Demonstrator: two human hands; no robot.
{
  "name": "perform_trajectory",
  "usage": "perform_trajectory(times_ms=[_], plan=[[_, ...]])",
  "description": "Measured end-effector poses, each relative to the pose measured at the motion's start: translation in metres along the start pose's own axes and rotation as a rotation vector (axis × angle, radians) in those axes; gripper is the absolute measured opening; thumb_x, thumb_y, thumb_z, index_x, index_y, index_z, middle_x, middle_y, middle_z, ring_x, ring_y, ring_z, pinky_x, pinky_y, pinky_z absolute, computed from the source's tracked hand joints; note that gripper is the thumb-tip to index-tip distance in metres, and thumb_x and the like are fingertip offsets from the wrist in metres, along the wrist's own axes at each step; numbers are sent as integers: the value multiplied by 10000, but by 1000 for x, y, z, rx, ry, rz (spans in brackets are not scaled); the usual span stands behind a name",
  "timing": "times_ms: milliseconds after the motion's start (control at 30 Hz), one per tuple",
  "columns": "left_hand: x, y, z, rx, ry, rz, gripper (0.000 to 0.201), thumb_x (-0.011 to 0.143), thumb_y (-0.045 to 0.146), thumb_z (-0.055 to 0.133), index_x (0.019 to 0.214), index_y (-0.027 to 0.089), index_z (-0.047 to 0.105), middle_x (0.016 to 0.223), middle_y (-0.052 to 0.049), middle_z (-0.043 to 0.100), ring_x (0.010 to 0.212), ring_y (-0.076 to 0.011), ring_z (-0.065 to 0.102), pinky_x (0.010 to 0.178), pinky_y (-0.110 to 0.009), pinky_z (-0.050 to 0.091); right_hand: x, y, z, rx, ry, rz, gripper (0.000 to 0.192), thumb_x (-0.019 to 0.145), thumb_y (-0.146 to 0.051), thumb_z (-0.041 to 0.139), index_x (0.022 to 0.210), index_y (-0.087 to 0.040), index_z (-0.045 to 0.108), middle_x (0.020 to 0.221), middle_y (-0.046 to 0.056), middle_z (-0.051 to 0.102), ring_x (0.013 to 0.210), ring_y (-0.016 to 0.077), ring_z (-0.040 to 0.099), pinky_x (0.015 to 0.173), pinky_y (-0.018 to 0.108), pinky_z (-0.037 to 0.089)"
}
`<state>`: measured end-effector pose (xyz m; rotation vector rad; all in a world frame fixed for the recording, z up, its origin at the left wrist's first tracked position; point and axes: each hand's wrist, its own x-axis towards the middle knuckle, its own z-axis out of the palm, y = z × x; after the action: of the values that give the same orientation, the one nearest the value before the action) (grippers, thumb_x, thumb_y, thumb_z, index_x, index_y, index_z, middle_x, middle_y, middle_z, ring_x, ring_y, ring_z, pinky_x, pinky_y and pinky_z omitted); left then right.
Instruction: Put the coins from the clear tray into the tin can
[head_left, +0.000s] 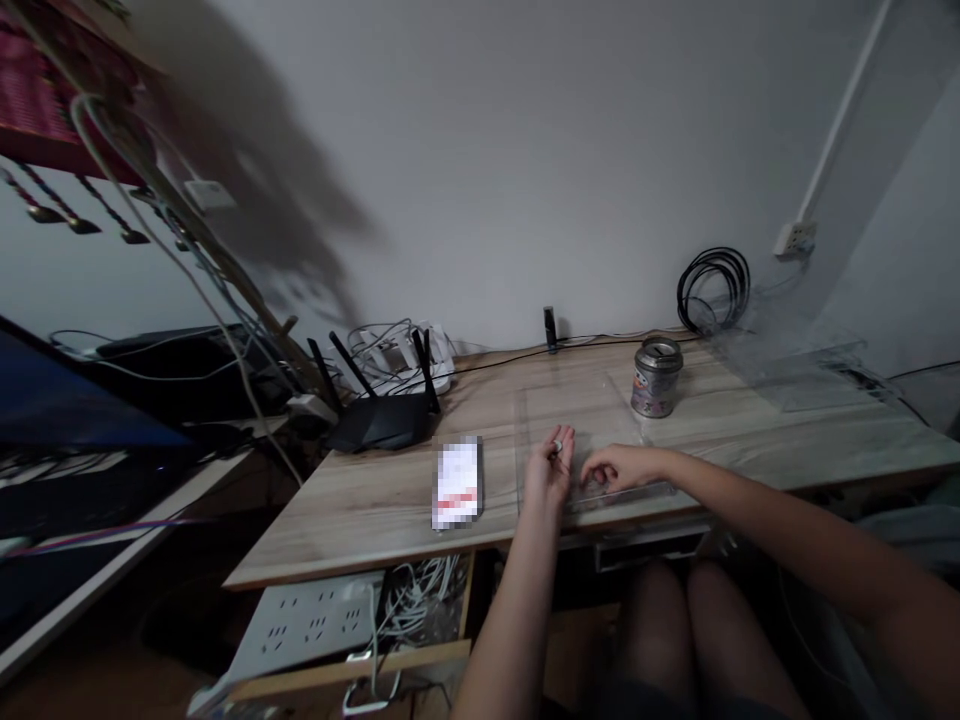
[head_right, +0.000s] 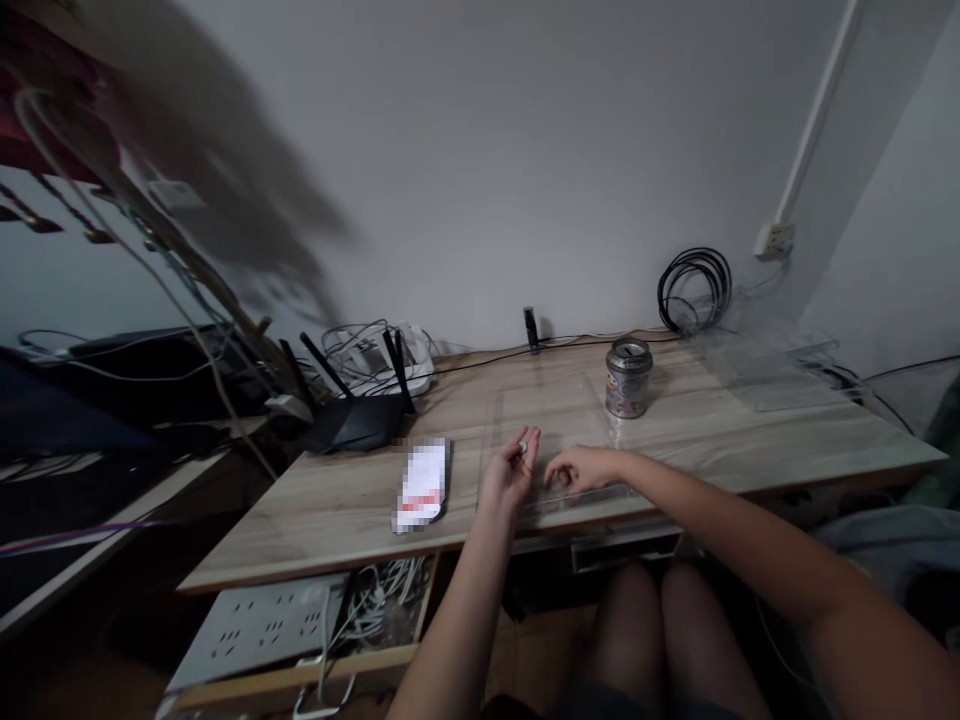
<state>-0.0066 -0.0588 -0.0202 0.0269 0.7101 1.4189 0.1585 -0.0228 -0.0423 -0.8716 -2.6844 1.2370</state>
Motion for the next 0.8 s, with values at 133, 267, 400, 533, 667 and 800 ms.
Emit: perform_trajectory(times_ms=[133, 267, 400, 533, 667, 800], plan=[[0, -1, 0, 7, -4, 0, 374, 740, -45, 386, 1045, 47, 580, 1089, -198, 612, 966, -220, 635, 654, -209, 571, 6, -9, 3, -5, 15, -55, 365, 659, -182, 645, 1019, -126, 633, 718, -26, 528, 570, 50, 402, 505, 161, 320], [1, -2, -1, 9, -11, 4, 392, 735, -42, 381, 1061, 52, 576, 1091, -202, 613, 964, -218, 637, 643, -206, 570, 14, -16, 6, 3, -25, -95, 183, 666, -160, 617, 836, -96, 641, 689, -21, 539, 594, 57, 436, 532, 166, 341], [3, -2, -3, 11, -29, 2, 375, 744, -32, 378, 1057, 35, 573, 1118, -218, 596, 1003, -235, 618, 655, -209, 571, 19, -19, 11, 24, -44, -83, 137, 632, -125, 614, 766, -103, 634, 657, -22, 558, 589, 64, 461, 534, 169, 355], [5, -1, -4, 6, -17, -3, 385, 754, -22, 382, 1093, 25, 557, 1163, -233, 569, 1046, -259, 593, 666, -215, 572, 12, -26, -8, 87, 62, -43, 120, 648, -194, 616, 738, -118, 635, 619, -6, 594, 555, 88, 502, 525, 192, 386], [4, -2, -2, 37, 4, 4, 434, 749, -51, 367, 1149, 14, 524, 1186, -249, 552, 1054, -255, 588, 655, -197, 569, -19, -22, -81, -108, 910, 102, 212, 730, -309, 551, 799, -140, 659, 734, 60, 655, 662, 143, 563, 607, 244, 419], [2, -3, 0, 85, -24, 20, 425, 764, -45, 397, 1152, 60, 535, 1194, -208, 565, 1052, -217, 593, 641, -156, 558, -52, 1, -156, -472, 1274, 538, 177, 701, -236, 557, 783, -147, 685, 776, 82, 664, 729, 181, 577, 646, 267, 411]])
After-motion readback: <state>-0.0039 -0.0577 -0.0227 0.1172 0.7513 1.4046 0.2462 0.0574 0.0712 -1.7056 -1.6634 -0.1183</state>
